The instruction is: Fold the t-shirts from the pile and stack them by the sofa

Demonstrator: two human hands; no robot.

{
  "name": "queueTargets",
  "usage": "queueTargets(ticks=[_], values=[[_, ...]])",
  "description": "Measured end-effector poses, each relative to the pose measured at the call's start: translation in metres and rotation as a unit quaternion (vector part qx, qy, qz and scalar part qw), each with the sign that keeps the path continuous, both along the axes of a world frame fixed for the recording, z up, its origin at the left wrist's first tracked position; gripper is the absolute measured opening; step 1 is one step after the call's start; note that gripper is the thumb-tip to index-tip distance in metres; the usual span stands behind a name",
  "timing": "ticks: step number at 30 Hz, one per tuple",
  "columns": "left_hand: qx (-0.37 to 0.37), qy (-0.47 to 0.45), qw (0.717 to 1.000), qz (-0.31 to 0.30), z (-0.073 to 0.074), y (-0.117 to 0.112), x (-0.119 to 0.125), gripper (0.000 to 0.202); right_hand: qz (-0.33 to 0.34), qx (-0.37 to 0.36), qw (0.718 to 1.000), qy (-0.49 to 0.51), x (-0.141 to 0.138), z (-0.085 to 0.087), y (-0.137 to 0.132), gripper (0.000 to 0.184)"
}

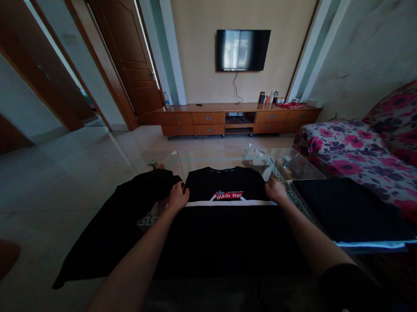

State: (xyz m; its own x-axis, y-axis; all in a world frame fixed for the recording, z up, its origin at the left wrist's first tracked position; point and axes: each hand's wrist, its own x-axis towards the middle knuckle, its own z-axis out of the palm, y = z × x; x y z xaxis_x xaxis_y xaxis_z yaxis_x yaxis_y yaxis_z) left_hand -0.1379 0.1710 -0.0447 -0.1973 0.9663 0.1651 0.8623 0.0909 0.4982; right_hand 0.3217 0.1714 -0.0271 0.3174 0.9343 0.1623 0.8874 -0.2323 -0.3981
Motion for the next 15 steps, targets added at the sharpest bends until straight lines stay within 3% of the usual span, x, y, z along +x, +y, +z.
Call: queueTargets(ticks=[3, 8, 12, 15], values=[[-0.013, 0.011, 1.0, 0.013, -0.003, 0.026, 0.01, 0.053, -0.002, 0.01, 1.0, 0.008, -0.002, -0.012, 0.032, 0.053], [0.011, -0.004, 0.999, -0.033, -0.016, 0.069, 0.018, 0.058, 0.001, 0.032, 0.999, 0.018, -0.002, -0.033, 0.073, 0.055], [0.031, -0.005, 0.999, -0.035, -0.023, 0.095, 0.016, 0.059, 0.005, 0.06, 0.997, 0.054, 0.001, -0.04, 0.092, 0.055], [0.059, -0.055, 0.996, -0.026, -0.023, 0.106, 0.015, 0.056, -0.007, 0.064, 0.991, 0.115, 0.001, -0.04, 0.099, 0.058]])
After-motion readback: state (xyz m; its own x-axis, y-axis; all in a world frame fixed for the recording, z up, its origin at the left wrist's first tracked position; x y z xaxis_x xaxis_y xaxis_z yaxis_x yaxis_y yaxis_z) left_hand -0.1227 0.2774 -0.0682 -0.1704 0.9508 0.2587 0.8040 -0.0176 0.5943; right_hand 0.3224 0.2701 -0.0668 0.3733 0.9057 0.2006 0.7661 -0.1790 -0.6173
